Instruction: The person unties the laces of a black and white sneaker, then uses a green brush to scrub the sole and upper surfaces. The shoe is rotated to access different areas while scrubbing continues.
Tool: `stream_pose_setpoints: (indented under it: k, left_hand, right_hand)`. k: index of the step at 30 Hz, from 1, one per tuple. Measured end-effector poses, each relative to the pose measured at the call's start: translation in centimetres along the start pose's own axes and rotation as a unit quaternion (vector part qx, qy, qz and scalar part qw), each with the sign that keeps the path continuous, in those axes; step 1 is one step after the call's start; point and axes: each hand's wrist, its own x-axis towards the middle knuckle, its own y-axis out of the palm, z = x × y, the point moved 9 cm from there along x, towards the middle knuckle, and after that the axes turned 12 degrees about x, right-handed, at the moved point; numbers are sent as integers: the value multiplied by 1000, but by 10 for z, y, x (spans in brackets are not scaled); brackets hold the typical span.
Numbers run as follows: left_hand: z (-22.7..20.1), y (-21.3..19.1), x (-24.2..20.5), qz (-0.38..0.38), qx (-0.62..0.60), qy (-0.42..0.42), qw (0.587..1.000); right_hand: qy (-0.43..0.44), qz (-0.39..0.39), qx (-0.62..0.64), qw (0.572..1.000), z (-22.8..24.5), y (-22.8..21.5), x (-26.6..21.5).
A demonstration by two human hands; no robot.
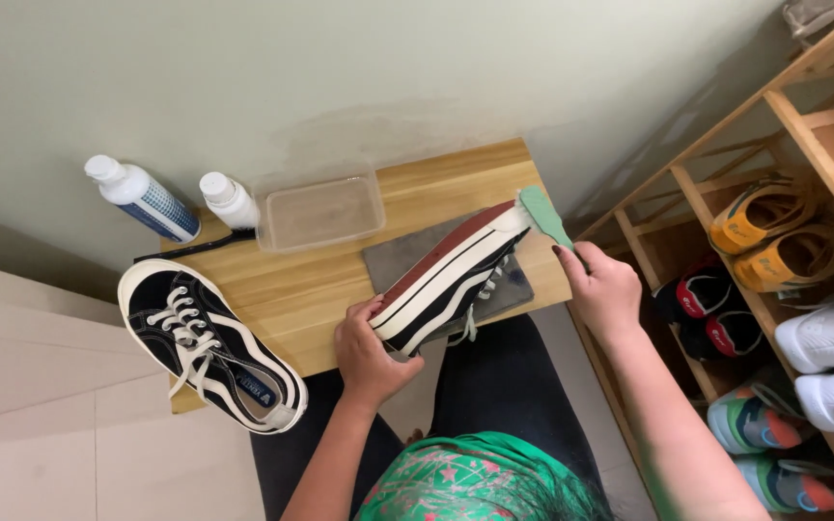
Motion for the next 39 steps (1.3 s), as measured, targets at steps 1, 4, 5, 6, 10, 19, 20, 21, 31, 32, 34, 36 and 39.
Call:
stream_pose_setpoints:
  k: [1,4,5,6,10,19,20,21,31,32,34,36,39]
  left_hand:
    - [0,0,-1,1,-2,0,1000]
    - [2,0,1,0,-8,-4,1000]
    - [1,0,1,4,-7,-7,1000]
    - [1,0,0,8,-7,-9,1000]
    - [3,2,-4,13,-10,-10,1000]
    - [2,0,0,23,-16,-15,999]
    - [2,0,0,22,-17,-17,999]
    - [3,0,0,21,-17,-20,999]
    - [6,4,-1,16,-5,-19,1000]
    - [6,5,-2,12,-5,-19,1000]
    - [7,3,-1,10,-3,-19,1000]
    - [4,2,-1,12,-23,-24,999]
    - [4,0,0,28,-18,-31,999]
  right_hand:
    - [1,0,-2,1000,-6,15,-9]
    - [-118,-42,-16,992,6,37,-24]
    - [-127,-46,5,991,8,34,-26]
    - [-135,-50,25,989,10,32,-27]
    - [-49,-41,12,998,0,25,-20]
    - [59,-3,28,998,-27,43,-15]
    - [-16,-25,26,999,-4,44,-19]
    - [-91,-48,23,994,20,46,-24]
    - [9,-5,135,991,14,34,-13]
    - [5,5,119,993,13,37,-15]
    - [3,15,105,994,-2,39,-10]
    - [162,14,161,974,-59,38,1]
    - [83,-2,207,975,-21,39,-5]
